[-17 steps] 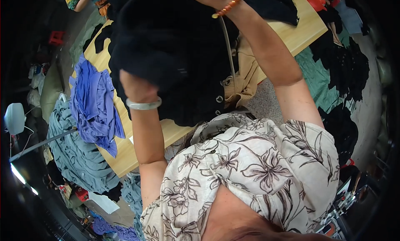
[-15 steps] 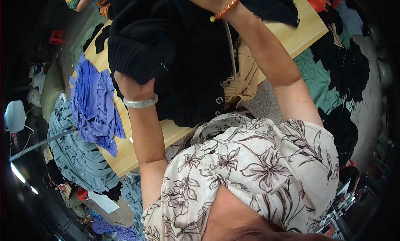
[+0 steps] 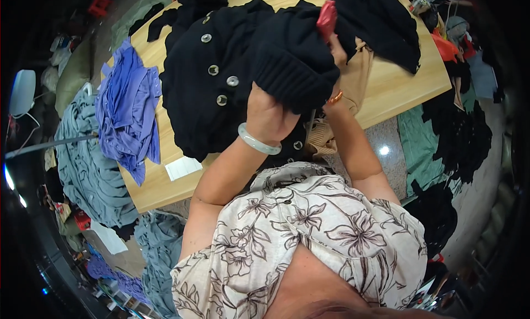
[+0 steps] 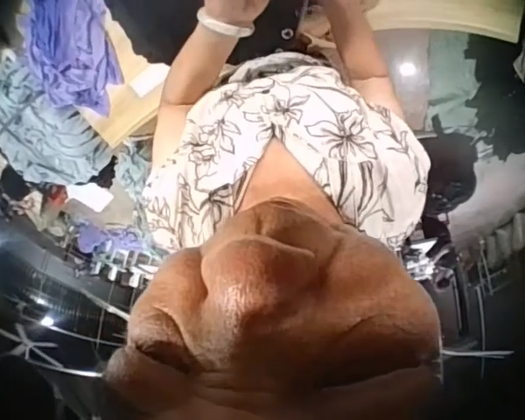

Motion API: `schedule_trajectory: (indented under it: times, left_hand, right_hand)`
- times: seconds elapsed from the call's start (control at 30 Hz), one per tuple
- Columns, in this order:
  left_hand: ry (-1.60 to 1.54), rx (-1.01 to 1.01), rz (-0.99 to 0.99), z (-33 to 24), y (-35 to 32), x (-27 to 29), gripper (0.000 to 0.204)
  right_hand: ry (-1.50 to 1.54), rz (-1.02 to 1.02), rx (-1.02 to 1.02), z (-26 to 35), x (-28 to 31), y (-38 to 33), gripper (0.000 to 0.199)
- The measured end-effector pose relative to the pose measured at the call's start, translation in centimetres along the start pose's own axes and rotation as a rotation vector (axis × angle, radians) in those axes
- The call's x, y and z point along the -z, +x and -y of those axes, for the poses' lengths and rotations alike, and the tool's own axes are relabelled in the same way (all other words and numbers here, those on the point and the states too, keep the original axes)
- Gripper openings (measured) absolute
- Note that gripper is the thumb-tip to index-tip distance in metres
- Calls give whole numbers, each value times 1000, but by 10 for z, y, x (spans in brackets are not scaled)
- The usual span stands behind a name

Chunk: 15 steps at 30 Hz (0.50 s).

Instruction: Inspect and trim loose threads from black sweaters using scissors.

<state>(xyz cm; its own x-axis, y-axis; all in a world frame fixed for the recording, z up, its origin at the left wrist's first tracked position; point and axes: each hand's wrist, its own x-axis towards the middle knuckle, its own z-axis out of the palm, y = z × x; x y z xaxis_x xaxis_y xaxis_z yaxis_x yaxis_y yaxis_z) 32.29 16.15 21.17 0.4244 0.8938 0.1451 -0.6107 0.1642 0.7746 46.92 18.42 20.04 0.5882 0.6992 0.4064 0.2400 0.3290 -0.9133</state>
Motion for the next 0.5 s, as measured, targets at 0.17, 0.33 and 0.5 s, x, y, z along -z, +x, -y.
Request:
schedule_trajectory:
  times: [0.17,0.33,0.5]
  left_hand:
    - [-365,-19,-26,-28,9,18,40]
    - [-430,-158,-17,-76,29,24,42]
    - [-290,-328,243,-145,146,48,41]
  right_hand:
    - [-622,-145,169,-19,39,38,24]
    - [-807,-252,256,-18,84,73,33]
    - [-1036,-493,746,38,163,149,25]
